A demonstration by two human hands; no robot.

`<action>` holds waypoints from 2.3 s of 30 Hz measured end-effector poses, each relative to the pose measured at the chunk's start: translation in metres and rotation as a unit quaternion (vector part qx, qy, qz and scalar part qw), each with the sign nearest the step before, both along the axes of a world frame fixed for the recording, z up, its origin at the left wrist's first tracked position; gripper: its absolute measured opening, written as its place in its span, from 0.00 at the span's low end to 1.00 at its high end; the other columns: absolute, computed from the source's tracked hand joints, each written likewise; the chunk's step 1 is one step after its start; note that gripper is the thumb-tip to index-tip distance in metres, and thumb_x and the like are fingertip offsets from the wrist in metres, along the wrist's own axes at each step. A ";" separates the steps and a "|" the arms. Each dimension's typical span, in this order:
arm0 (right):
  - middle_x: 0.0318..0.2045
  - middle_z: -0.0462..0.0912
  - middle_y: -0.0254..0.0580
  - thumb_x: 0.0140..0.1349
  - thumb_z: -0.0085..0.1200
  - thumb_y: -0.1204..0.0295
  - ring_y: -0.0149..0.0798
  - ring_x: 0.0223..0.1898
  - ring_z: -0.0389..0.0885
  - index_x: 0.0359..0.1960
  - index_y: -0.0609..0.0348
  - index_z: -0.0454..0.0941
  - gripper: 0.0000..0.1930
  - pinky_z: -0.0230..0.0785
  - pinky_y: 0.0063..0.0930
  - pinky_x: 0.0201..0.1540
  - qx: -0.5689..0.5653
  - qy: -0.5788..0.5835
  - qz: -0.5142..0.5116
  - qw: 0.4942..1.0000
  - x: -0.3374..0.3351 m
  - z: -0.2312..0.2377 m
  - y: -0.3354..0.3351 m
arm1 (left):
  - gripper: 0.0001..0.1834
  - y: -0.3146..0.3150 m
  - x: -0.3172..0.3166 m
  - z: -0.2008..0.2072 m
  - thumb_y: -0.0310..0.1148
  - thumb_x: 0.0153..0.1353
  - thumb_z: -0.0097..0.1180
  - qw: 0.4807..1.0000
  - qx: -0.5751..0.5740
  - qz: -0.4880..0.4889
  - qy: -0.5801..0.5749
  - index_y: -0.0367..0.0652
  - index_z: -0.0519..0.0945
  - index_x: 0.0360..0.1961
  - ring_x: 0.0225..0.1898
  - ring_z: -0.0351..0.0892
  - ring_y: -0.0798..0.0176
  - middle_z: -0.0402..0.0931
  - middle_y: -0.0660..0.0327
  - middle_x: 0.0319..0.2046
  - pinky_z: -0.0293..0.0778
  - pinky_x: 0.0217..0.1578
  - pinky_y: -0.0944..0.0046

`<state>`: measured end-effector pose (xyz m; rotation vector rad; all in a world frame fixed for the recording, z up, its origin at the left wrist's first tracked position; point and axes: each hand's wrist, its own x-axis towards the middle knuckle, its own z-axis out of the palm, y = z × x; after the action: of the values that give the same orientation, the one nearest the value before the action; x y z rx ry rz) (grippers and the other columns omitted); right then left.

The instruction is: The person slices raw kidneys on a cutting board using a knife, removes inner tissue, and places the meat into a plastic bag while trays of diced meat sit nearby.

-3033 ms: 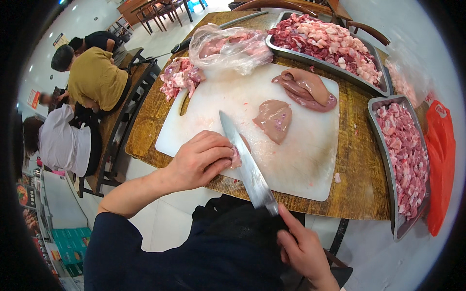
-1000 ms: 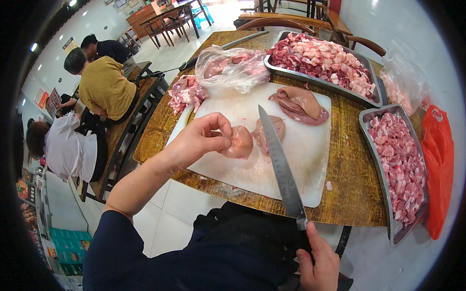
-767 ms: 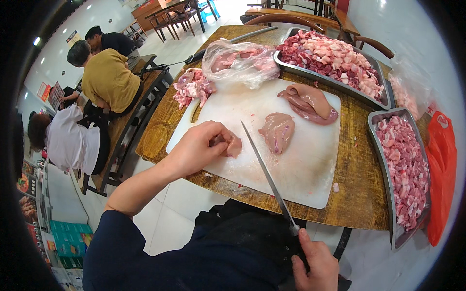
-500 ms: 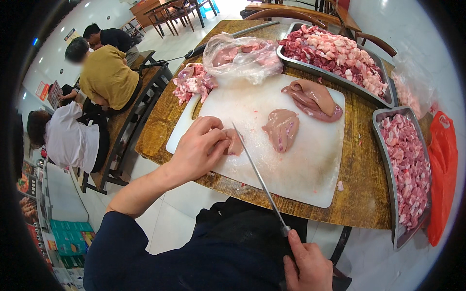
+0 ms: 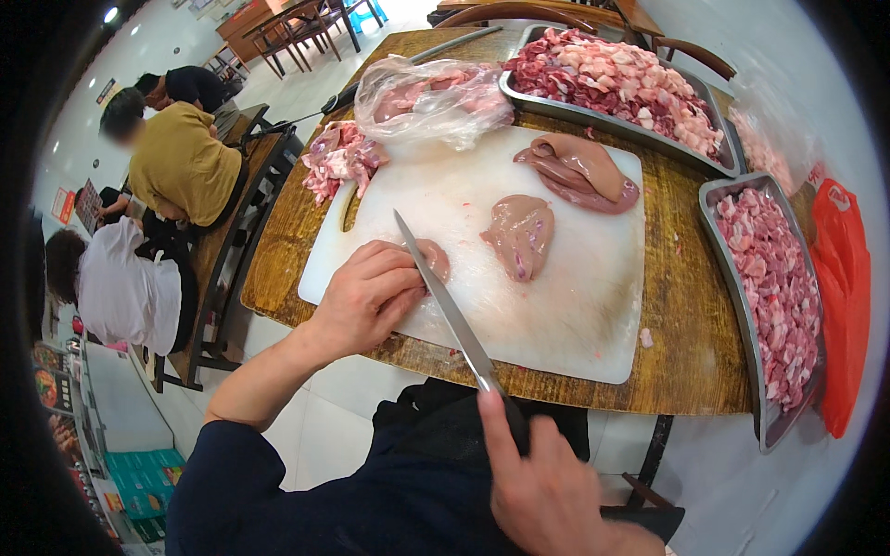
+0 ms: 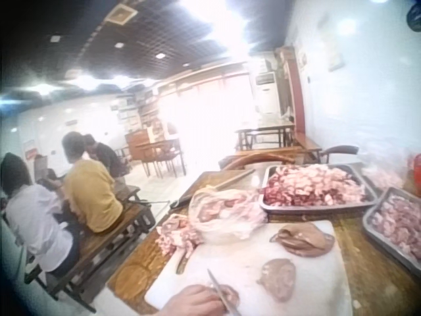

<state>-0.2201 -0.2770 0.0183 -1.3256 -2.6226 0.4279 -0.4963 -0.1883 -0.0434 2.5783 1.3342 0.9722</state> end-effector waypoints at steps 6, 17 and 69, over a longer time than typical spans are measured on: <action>0.30 0.69 0.44 0.55 0.53 0.76 0.44 0.24 0.77 0.68 0.45 0.69 0.34 0.73 0.38 0.22 -0.014 0.029 -0.002 0.999 -0.011 -0.013 0.019 | 0.08 -0.005 0.008 0.009 0.25 0.50 0.67 0.999 -0.012 0.041 0.015 0.38 0.79 0.31 0.41 0.76 0.52 0.76 0.56 0.37 0.73 0.44 0.56; 0.30 0.74 0.45 0.56 0.58 0.80 0.47 0.27 0.77 0.61 0.47 0.77 0.28 0.69 0.36 0.27 0.094 0.023 -0.132 0.987 0.076 -0.006 0.021 | 0.04 0.030 -0.016 0.045 0.16 0.56 0.52 0.965 -0.139 0.221 -0.003 0.34 0.73 0.31 0.33 0.84 0.57 0.81 0.51 0.27 0.76 0.35 0.65; 0.28 0.76 0.40 0.63 0.48 0.77 0.25 0.15 0.70 0.73 0.55 0.56 0.34 0.64 0.18 0.12 -0.181 0.657 -0.265 0.682 0.126 -0.079 0.079 | 0.15 0.203 -0.028 0.023 0.38 0.64 0.52 0.966 -0.047 0.250 0.055 0.35 0.82 0.39 0.46 0.80 0.41 0.78 0.44 0.44 0.76 0.48 0.49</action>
<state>-0.0944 -0.1985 -0.0603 -1.0633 -0.9281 1.2229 -0.5247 0.0147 -0.0206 2.2962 2.0676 0.7973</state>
